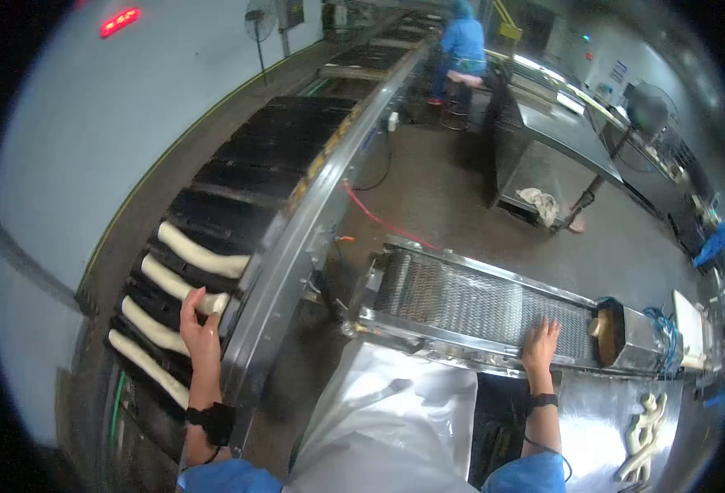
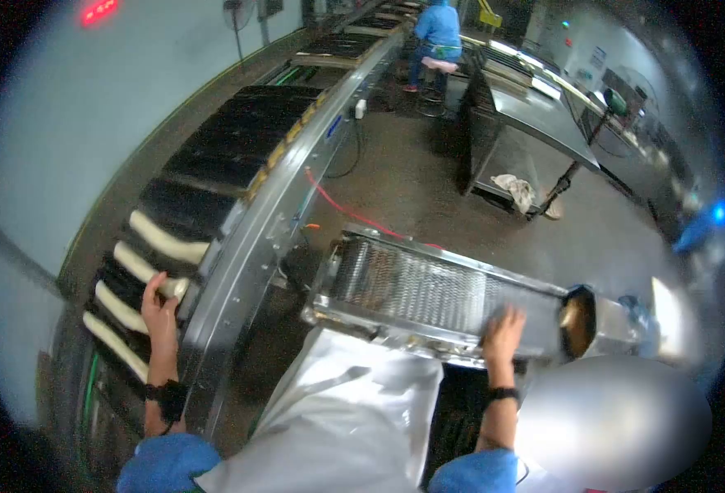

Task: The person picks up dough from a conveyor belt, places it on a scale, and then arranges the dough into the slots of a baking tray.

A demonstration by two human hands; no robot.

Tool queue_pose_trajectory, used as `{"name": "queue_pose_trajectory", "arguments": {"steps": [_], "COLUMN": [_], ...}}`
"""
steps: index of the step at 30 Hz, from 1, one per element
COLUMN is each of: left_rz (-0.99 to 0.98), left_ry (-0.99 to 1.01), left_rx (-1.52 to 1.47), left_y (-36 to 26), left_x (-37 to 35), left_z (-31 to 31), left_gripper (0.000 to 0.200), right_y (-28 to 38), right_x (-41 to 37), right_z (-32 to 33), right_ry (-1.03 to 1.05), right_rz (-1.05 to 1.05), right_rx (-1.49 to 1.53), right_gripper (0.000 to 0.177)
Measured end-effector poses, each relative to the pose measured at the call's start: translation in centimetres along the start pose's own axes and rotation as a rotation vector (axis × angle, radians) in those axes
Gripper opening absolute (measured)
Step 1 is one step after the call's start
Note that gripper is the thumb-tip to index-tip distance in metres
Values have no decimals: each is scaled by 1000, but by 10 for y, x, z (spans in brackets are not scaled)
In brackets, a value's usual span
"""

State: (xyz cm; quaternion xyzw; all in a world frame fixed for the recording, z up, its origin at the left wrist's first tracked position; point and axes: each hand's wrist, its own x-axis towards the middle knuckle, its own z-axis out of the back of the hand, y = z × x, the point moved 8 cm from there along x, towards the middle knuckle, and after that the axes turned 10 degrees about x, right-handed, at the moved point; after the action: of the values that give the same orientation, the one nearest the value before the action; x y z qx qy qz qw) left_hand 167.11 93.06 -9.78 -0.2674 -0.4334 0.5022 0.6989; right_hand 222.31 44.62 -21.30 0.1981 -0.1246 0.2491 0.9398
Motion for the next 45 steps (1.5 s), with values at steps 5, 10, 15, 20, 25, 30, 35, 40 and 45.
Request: {"name": "queue_pose_trajectory", "arguments": {"steps": [5, 10, 15, 20, 25, 30, 35, 40, 45], "left_rz": [414, 353, -172, -3, 315, 476, 738, 600, 357], "left_ry": [-53, -207, -349, -209, -203, -349, -400, -394, -433], "left_rx": [-170, -328, 686, 271, 165, 2, -387, -303, -127], "left_y": [16, 74, 18, 24, 24, 84, 97, 81, 25], "left_x": [2, 1, -16, -9, -13, -2, -31, -59, -74], "left_z": [-3, 30, 56, 42, 51, 61, 77, 120, 159], "left_gripper": [36, 44, 51, 50, 56, 85, 79, 59, 57], "right_y": [-59, -84, -104, -115, -112, -54, 65, 229, 421], "right_x": [2, 21, 42, 69, 68, 81, 81, 67, -22], "right_z": [20, 38, 28, 24, 13, 73, 187, 240, 218], "right_ry": [-44, -159, -40, 164, 0, 21, -3, 167, 958], "right_rz": [-264, -334, -151, 7, 166, 91, -172, 257, 404], "right_rx": [-60, -172, -393, -408, -455, 22, 1071, 1448, 1793], "right_gripper": [55, 64, 77, 37, 28, 42, 78, 78, 87]}}
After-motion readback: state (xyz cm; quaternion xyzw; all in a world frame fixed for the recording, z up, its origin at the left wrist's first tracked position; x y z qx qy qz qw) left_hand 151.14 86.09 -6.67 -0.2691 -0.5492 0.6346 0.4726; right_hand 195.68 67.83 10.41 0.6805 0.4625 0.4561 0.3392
